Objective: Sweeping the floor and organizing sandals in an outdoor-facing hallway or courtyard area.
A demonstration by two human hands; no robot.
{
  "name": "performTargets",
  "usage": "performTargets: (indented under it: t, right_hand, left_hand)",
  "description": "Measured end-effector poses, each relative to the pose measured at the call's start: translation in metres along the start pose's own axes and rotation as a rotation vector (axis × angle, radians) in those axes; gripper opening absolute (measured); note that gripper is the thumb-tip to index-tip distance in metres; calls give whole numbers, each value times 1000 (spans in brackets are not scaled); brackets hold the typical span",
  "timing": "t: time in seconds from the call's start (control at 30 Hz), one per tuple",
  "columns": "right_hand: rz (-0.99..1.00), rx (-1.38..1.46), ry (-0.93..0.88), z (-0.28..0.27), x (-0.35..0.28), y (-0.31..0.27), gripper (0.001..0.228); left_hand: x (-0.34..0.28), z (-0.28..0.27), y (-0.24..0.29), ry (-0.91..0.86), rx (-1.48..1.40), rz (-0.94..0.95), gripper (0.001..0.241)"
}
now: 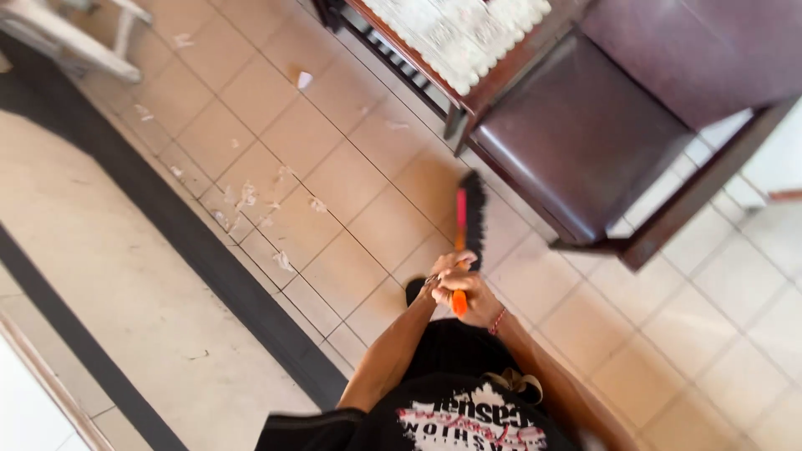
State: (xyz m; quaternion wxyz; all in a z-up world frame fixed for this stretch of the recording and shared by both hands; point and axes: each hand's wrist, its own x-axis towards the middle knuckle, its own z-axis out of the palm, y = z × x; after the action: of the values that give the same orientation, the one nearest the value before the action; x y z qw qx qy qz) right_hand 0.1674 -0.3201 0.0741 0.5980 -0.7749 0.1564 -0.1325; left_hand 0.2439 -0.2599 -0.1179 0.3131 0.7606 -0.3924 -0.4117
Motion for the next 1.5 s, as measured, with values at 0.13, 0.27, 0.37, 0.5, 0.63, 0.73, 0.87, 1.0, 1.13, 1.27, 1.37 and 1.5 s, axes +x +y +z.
performTargets:
  t: [0.13,0.27,0.37,0.5,0.63,0.73,0.87,1.0,1.13,1.27,1.37,1.5]
  right_hand:
    - [-69,176,-153,-16,7,35,21]
    - [-335,187,-197,-60,9,19,23]
    - [-311,244,-190,-98,1,-7,22]
    - [-297,137,-78,-136,-6,-44,24]
    - [-154,-94,-135,-124,-2,-3,27]
    - [-304,-308,-300,-97,19,23,21]
    - [-415,-163,-197,-82,57,16,24]
    - [-233,58,-276,-87,64,26,21]
    - [-120,135,-305,-101,60,21,17]
    - [-203,103,-227,-120,68,-6,17]
    - [-271,49,-134,-120,82,-27,22]
    - [-261,-107,-89,-88,129,-15,28]
  left_hand:
    - [31,-18,-45,172,-69,-153,12]
    - [21,-33,-7,373,106,29,20]
    - [15,-39,58,361,184,-22,19]
    - [16,-31,117,147,130,46,21]
    - [35,-11,117,47,18,249,23]
    - [43,-1,93,-43,-630,405,32]
    - [63,13,21,-54,-1032,472,33]
    - [95,54,-98,268,-665,146,25]
    - [81,-23,-7,369,-84,42,24]
    - [73,-74,72,330,79,21,20]
    - [81,-107,106,222,51,138,21]
    - [118,-140,94,58,-134,378,27]
